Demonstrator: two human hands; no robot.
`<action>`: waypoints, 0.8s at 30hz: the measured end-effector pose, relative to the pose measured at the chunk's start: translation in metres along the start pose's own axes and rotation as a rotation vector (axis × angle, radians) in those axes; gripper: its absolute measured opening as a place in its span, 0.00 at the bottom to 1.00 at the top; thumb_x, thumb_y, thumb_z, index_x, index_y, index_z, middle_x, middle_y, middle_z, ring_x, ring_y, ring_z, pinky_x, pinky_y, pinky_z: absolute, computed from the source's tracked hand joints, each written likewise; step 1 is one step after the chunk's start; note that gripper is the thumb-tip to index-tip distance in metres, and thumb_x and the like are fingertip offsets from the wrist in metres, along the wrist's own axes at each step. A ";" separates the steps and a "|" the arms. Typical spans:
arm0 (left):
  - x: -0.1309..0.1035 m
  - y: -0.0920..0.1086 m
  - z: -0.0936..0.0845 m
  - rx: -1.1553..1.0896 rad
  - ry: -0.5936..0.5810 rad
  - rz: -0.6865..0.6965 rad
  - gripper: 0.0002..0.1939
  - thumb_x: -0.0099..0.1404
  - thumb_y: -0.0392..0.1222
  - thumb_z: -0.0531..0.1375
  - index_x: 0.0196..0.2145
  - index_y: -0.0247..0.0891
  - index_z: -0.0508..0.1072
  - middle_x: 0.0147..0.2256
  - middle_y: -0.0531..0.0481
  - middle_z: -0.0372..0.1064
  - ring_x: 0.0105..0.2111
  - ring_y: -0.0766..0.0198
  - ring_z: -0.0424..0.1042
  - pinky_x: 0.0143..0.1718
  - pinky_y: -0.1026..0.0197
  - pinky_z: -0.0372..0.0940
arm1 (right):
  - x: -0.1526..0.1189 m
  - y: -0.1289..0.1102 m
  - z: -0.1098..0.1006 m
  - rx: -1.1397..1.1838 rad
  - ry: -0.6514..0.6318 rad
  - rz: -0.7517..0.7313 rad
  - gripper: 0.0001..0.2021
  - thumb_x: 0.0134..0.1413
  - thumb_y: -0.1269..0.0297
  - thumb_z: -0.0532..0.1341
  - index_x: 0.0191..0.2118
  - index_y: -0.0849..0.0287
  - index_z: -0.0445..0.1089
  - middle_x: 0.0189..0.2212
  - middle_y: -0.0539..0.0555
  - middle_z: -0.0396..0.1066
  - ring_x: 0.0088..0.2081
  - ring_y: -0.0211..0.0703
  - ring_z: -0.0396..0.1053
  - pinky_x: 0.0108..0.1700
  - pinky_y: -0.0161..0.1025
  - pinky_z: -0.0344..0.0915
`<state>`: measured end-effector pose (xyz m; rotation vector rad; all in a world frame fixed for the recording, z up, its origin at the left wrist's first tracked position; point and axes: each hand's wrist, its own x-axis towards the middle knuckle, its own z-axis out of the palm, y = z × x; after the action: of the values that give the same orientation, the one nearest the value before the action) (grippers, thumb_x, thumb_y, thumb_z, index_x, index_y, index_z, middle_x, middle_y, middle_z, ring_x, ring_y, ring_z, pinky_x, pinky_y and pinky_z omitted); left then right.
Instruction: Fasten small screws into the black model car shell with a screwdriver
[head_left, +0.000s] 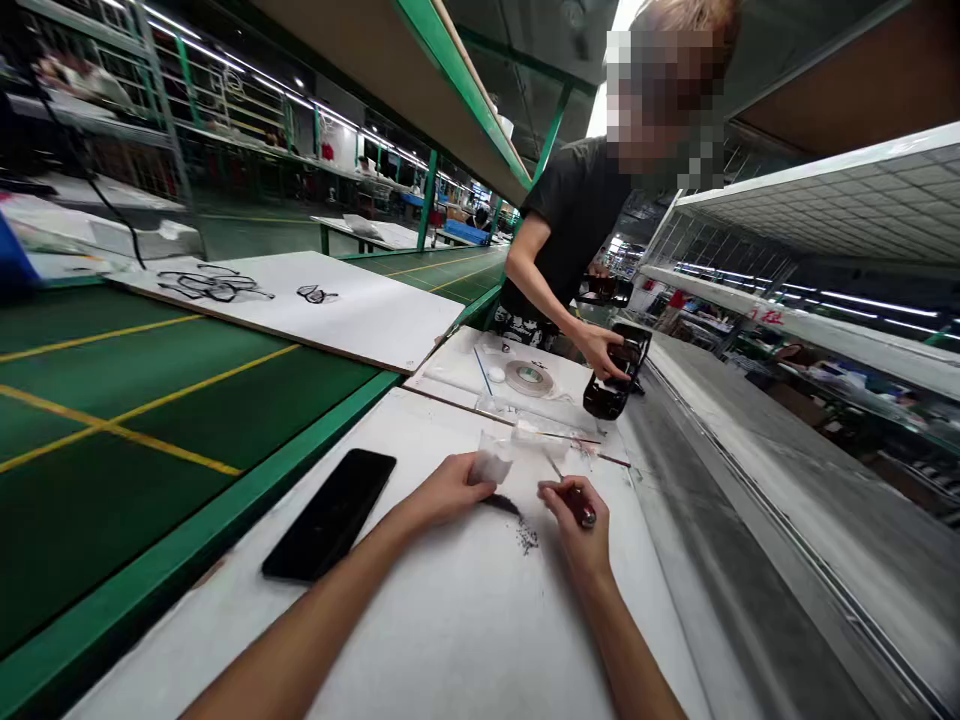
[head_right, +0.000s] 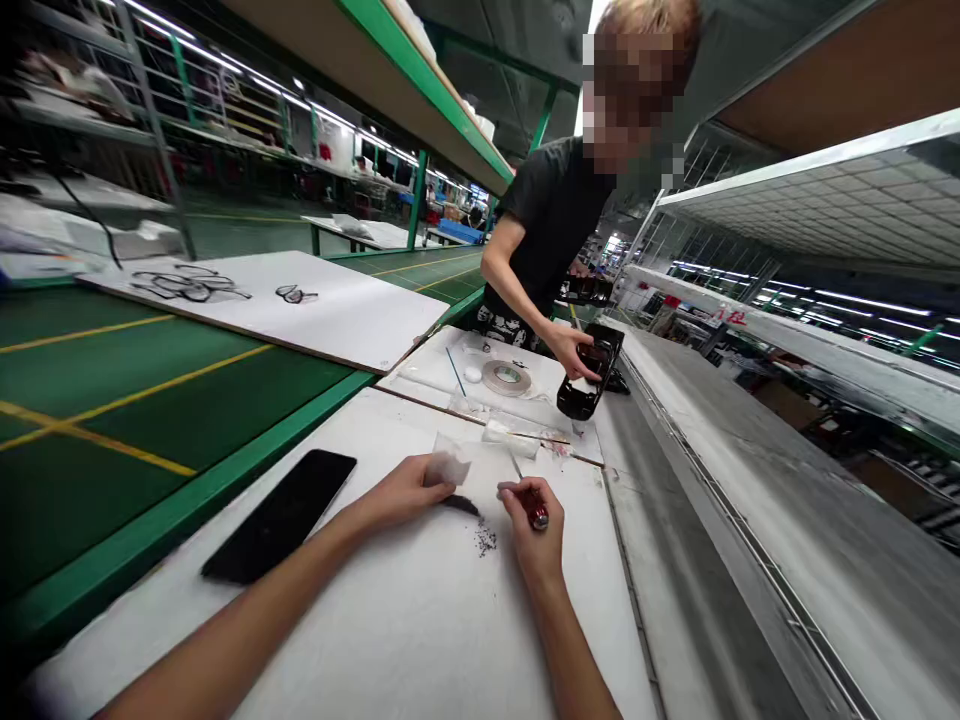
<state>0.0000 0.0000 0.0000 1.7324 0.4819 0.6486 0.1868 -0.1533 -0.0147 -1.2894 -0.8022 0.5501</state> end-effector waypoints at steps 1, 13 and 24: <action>0.000 -0.001 0.000 -0.012 -0.003 0.003 0.07 0.60 0.40 0.66 0.36 0.36 0.78 0.35 0.51 0.76 0.37 0.55 0.72 0.41 0.59 0.63 | 0.002 -0.001 -0.001 0.004 0.000 0.003 0.18 0.50 0.56 0.76 0.37 0.56 0.69 0.40 0.58 0.83 0.43 0.50 0.81 0.48 0.43 0.74; 0.004 -0.008 0.006 -0.420 0.158 -0.047 0.18 0.61 0.53 0.70 0.38 0.35 0.77 0.31 0.51 0.74 0.34 0.61 0.71 0.41 0.61 0.64 | -0.007 -0.019 0.006 0.016 -0.049 0.000 0.16 0.56 0.52 0.72 0.40 0.56 0.70 0.48 0.60 0.81 0.50 0.56 0.80 0.56 0.51 0.75; 0.006 -0.012 0.008 -0.988 0.357 -0.440 0.14 0.66 0.48 0.68 0.39 0.37 0.70 0.30 0.53 0.73 0.28 0.63 0.76 0.29 0.63 0.69 | 0.008 0.005 -0.013 -0.122 0.063 0.019 0.21 0.54 0.45 0.71 0.40 0.56 0.69 0.45 0.62 0.82 0.46 0.57 0.82 0.51 0.49 0.77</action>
<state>0.0100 0.0006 -0.0118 0.5549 0.6211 0.7039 0.2022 -0.1545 -0.0184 -1.4208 -0.7813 0.4791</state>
